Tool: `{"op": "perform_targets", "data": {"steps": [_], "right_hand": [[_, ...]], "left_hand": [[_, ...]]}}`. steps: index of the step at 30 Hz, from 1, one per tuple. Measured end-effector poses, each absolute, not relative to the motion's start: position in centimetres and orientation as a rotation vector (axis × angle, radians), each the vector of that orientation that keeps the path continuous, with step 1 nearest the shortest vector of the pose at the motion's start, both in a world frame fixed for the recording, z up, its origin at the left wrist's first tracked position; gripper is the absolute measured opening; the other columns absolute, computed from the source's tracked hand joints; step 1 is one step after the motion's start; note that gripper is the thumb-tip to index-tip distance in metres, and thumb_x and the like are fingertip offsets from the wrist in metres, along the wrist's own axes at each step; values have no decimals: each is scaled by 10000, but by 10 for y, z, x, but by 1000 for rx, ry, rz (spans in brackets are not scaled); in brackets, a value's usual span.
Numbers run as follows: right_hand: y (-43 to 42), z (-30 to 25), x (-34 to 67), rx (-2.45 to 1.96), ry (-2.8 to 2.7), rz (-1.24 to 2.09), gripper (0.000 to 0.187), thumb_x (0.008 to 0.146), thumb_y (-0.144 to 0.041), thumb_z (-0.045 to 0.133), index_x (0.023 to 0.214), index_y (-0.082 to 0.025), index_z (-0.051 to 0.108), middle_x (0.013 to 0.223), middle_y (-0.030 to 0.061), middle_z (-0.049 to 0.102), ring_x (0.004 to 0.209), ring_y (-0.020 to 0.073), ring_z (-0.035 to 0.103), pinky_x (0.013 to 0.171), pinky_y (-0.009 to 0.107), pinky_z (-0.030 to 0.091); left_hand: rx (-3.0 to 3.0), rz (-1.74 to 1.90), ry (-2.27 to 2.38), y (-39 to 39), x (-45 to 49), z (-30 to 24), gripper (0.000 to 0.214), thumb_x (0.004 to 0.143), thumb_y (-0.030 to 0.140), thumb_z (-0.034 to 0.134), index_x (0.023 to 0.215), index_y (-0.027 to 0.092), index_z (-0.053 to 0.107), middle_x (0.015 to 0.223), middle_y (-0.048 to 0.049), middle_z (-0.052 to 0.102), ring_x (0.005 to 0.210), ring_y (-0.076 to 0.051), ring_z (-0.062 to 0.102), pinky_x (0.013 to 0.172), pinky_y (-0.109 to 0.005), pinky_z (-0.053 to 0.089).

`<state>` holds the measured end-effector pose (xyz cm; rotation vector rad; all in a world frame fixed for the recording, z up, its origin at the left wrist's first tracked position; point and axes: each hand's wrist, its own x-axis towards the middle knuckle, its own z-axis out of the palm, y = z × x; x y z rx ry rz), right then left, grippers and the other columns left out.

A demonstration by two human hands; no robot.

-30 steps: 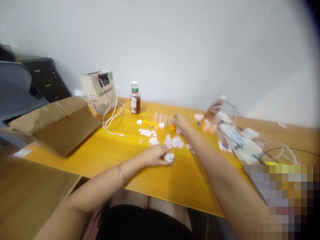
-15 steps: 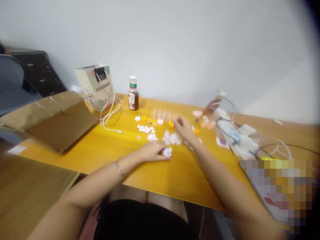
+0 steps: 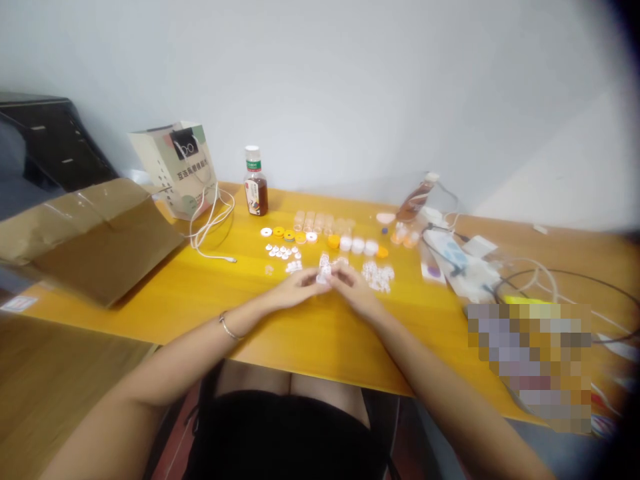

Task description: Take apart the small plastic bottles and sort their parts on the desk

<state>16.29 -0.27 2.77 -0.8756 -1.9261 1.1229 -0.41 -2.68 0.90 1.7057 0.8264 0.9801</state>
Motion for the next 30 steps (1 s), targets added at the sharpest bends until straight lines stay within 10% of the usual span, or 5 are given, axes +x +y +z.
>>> {"op": "perform_targets", "data": {"steps": [17, 30], "right_hand": [[-19, 44, 156, -857, -1680, 1329, 294, 695, -462, 615, 629, -182, 558, 624, -18, 509, 638, 119, 474, 634, 240, 392], [2, 34, 169, -779, -1284, 1492, 288, 686, -448, 657, 669, -181, 549, 616, -31, 558, 537, 70, 479, 521, 192, 373]], "left_hand": [[1969, 1213, 1254, -34, 8, 15, 325, 761, 443, 569, 753, 119, 590, 605, 25, 488, 570, -81, 386, 521, -192, 298], [2338, 734, 968, -52, 15, 19, 389, 729, 488, 606, 938, 161, 628, 882, -57, 604, 831, -173, 553, 750, -273, 416]]}}
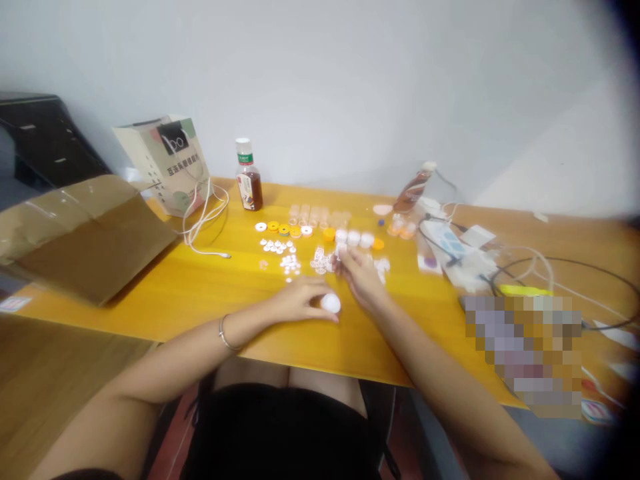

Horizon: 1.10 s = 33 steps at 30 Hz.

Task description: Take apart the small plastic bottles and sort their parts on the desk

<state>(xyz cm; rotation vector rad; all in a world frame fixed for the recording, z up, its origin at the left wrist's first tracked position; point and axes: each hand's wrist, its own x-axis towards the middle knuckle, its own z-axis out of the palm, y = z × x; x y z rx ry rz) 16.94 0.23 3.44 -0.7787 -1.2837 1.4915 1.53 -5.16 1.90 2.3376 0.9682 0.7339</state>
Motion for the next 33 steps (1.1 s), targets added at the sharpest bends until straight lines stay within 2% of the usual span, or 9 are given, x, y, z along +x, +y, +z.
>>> {"op": "perform_targets", "data": {"steps": [5, 10, 12, 15, 20, 25, 29, 33], "right_hand": [[-4, 34, 163, -739, -1275, 1589, 240, 634, -364, 724, 717, -180, 594, 632, -18, 619, 576, 78, 537, 601, 201, 427], [-6, 38, 166, -658, -1286, 1641, 272, 643, -429, 705, 649, -169, 623, 615, -4, 616, 532, 74, 508, 574, 207, 432], [-7, 38, 167, -612, -1311, 1690, 296, 666, -458, 679, 645, -167, 628, 609, 3, 611, 529, 80, 505, 562, 212, 431], [-8, 37, 169, -546, -1361, 1746, 306, 709, -471, 640, 663, -169, 631, 617, 8, 608, 544, 89, 514, 575, 221, 434], [-11, 38, 168, -534, -1388, 1662, 315, 717, -477, 631, 639, -172, 614, 550, -14, 570, 494, 81, 479, 545, 212, 411], [-10, 32, 166, -595, -1489, 1656, 369, 691, -529, 624, 601, -172, 595, 524, -17, 554, 477, 88, 478, 516, 221, 395], [-10, 29, 165, -694, -1575, 1604, 403, 670, -556, 622, 571, -168, 583, 538, -9, 569, 499, 101, 501, 543, 241, 414], [-11, 34, 165, -794, -1571, 1509, 334, 670, -490, 654, 592, -171, 593, 516, -25, 565, 479, 89, 499, 542, 231, 417]], "left_hand": [[2392, 736, 1046, -38, -2, 10, 352, 719, 446, 632, 926, 162, 634, 927, -72, 570, 893, -194, 536, 795, -305, 424], [2462, 728, 1040, -36, -5, 11, 371, 702, 445, 645, 965, 184, 620, 975, -71, 550, 935, -208, 516, 847, -340, 410], [2426, 828, 1074, -38, -3, 16, 406, 721, 457, 623, 1024, 189, 595, 984, -73, 542, 940, -209, 511, 853, -352, 408], [2282, 1066, 1092, -41, -1, 22, 321, 808, 388, 543, 1049, 180, 578, 953, -69, 545, 920, -187, 515, 850, -344, 412], [1975, 1328, 953, -43, 1, 28, 270, 889, 318, 420, 1059, 177, 575, 972, -79, 564, 946, -170, 526, 865, -337, 417], [1827, 1434, 864, -41, 2, 27, 272, 821, 389, 532, 953, 166, 615, 905, -74, 566, 887, -165, 552, 783, -308, 470], [1819, 1429, 881, -40, 2, 25, 220, 785, 351, 590, 871, 154, 634, 893, -75, 575, 851, -155, 564, 745, -292, 484], [1924, 1500, 938, -40, 1, 24, 191, 763, 302, 622, 881, 152, 638, 898, -77, 611, 858, -152, 577, 769, -304, 483]]}}
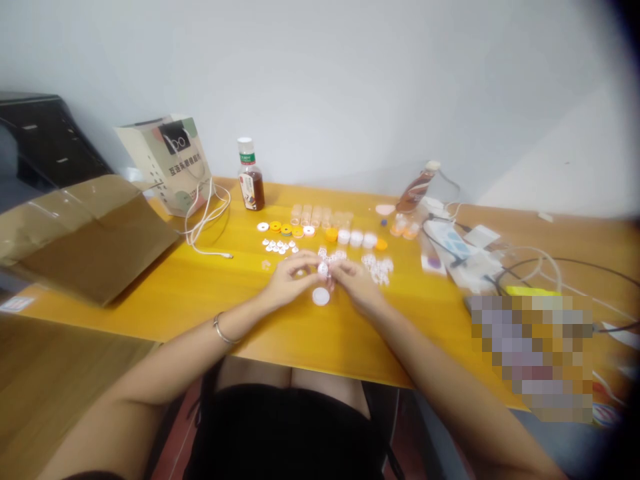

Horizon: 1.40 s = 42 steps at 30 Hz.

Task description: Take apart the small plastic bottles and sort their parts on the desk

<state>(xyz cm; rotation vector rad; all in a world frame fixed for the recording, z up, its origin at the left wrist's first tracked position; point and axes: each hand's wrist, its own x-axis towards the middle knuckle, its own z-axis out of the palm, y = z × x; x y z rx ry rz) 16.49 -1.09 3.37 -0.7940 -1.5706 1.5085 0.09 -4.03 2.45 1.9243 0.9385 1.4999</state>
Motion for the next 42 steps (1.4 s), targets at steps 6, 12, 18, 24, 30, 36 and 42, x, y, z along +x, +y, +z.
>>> {"op": "perform_targets", "data": {"steps": [6, 12, 18, 24, 30, 36, 42], "right_hand": [[-14, 41, 165, -858, -1548, 1413, 240, 694, -391, 654, 606, -175, 602, 543, -24, 594, 517, 92, 540, 574, 230, 451], [-15, 42, 164, -919, -1551, 1361, 197, 669, -374, 668, 698, -179, 664, 653, -1, 661, 637, 128, 611, 667, 261, 491], [-16, 44, 164, -955, -1597, 1299, 161, 672, -339, 667, 723, -188, 687, 715, 11, 696, 691, 152, 641, 709, 287, 510], [-20, 45, 163, -998, -1680, 1200, 155, 705, -322, 630, 747, -187, 693, 750, 23, 708, 729, 168, 653, 735, 303, 514], [-20, 42, 163, -993, -1726, 1146, 137, 723, -278, 591, 735, -183, 690, 774, 25, 713, 731, 172, 657, 723, 300, 514], [-21, 42, 164, -1039, -1779, 1074, 140, 704, -234, 556, 716, -179, 685, 724, 17, 707, 683, 173, 651, 658, 290, 513], [-22, 42, 165, -1049, -1823, 981, 145, 686, -216, 549, 710, -174, 686, 684, 13, 698, 639, 167, 639, 615, 277, 510]], "left_hand": [[2220, 1537, 998, -41, -3, 23, 213, 763, 251, 628, 953, 158, 613, 922, -77, 659, 855, -152, 609, 792, -322, 484], [2495, 1485, 1090, -39, -6, 19, 213, 824, 239, 556, 1020, 159, 582, 946, -76, 668, 868, -154, 614, 788, -327, 481], [2561, 1406, 1168, -38, -8, 17, 209, 847, 253, 517, 1016, 149, 582, 922, -80, 661, 845, -152, 610, 771, -310, 499], [2607, 1364, 1164, -34, -9, 11, 215, 859, 246, 493, 1036, 152, 569, 921, -78, 648, 846, -143, 601, 771, -294, 504], [2745, 1322, 1233, -36, -7, 11, 200, 866, 237, 479, 1022, 153, 572, 859, -66, 647, 773, -137, 598, 704, -259, 494], [2843, 1227, 1344, -41, -4, 17, 205, 878, 290, 456, 942, 158, 599, 783, -61, 626, 728, -145, 590, 687, -282, 468], [2815, 1310, 1260, -43, 0, 18, 179, 871, 239, 463, 961, 144, 585, 891, -90, 624, 814, -156, 580, 720, -293, 489]]}}
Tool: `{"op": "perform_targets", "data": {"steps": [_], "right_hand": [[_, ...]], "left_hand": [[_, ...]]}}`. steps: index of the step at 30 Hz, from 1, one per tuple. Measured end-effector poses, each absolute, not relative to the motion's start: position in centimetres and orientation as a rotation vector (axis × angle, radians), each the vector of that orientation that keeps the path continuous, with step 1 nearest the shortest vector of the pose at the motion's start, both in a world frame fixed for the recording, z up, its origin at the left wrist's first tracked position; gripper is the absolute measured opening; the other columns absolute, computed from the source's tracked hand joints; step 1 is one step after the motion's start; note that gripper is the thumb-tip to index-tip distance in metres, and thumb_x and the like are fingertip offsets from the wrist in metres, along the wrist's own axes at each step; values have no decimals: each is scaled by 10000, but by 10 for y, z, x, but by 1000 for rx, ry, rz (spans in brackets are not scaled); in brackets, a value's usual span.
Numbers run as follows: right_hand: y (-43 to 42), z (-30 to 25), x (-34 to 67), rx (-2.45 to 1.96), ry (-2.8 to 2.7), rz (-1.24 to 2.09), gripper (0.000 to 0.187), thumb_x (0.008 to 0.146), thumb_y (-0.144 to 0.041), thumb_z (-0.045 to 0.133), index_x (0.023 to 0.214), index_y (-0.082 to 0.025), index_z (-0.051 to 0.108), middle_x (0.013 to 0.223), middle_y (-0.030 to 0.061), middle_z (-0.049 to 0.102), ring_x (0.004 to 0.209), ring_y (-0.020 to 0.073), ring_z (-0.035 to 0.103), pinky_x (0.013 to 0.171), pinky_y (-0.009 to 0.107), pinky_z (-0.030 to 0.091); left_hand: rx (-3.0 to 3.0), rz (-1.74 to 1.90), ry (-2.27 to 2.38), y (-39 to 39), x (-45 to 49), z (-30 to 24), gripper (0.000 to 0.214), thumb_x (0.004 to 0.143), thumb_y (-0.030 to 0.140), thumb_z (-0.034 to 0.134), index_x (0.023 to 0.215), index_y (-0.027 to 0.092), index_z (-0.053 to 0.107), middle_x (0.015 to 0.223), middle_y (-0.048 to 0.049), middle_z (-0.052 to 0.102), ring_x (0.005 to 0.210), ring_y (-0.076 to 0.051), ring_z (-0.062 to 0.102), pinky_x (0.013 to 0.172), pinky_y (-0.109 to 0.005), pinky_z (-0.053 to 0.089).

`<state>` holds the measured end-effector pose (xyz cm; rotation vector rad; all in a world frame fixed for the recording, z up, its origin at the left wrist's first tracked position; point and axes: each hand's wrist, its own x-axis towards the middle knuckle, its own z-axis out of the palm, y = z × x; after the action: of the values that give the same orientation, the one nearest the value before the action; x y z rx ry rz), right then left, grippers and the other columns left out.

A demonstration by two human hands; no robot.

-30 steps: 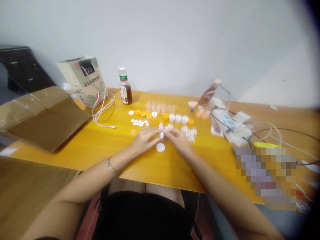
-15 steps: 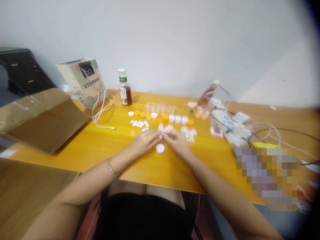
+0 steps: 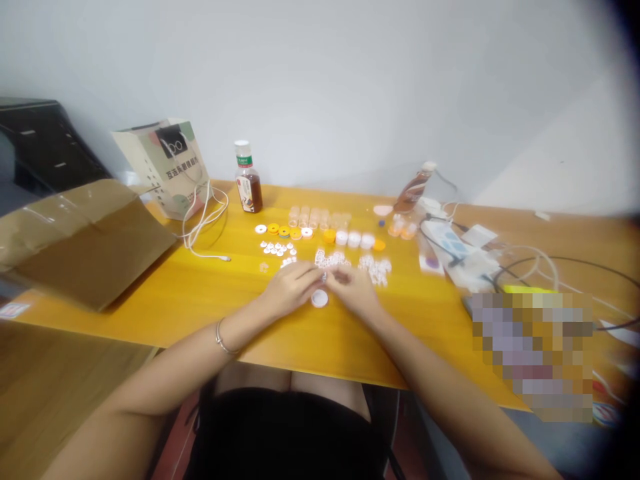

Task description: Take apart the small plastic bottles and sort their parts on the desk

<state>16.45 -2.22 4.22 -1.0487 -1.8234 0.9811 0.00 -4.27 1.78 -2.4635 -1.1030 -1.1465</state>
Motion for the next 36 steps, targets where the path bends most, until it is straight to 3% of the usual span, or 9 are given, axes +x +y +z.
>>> {"op": "perform_targets", "data": {"steps": [8, 21, 28, 36], "right_hand": [[-23, 40, 164, -1089, -1828, 933, 161, 684, -217, 534, 704, -166, 686, 656, 6, 685, 622, 172, 625, 589, 277, 494], [-12, 41, 163, -1077, -1734, 1146, 108, 683, -203, 509, 624, -167, 592, 608, -5, 653, 579, 131, 610, 577, 234, 473], [-8, 38, 165, -971, -1748, 1265, 142, 688, -302, 578, 643, -167, 576, 592, -9, 622, 566, 112, 583, 587, 238, 473], [19, 32, 182, -1157, -1473, 845, 251, 731, -390, 553, 629, -161, 559, 556, -1, 584, 518, 111, 523, 513, 227, 420]], "left_hand": [[-2480, -1244, -1040, -43, 1, 14, 176, 849, 182, 493, 1003, 128, 559, 920, -94, 628, 845, -153, 584, 755, -295, 505], [-2576, -1345, -1048, -39, -3, 16, 231, 828, 216, 544, 1043, 131, 551, 947, -96, 627, 873, -157, 583, 777, -302, 505], [-2575, -1364, -1048, -37, -5, 14, 230, 822, 211, 545, 1041, 142, 557, 930, -93, 630, 863, -156, 592, 767, -295, 508], [-2479, -1494, -997, -40, -6, 19, 248, 802, 200, 575, 1038, 127, 554, 932, -99, 618, 870, -153, 584, 784, -297, 504]]}}
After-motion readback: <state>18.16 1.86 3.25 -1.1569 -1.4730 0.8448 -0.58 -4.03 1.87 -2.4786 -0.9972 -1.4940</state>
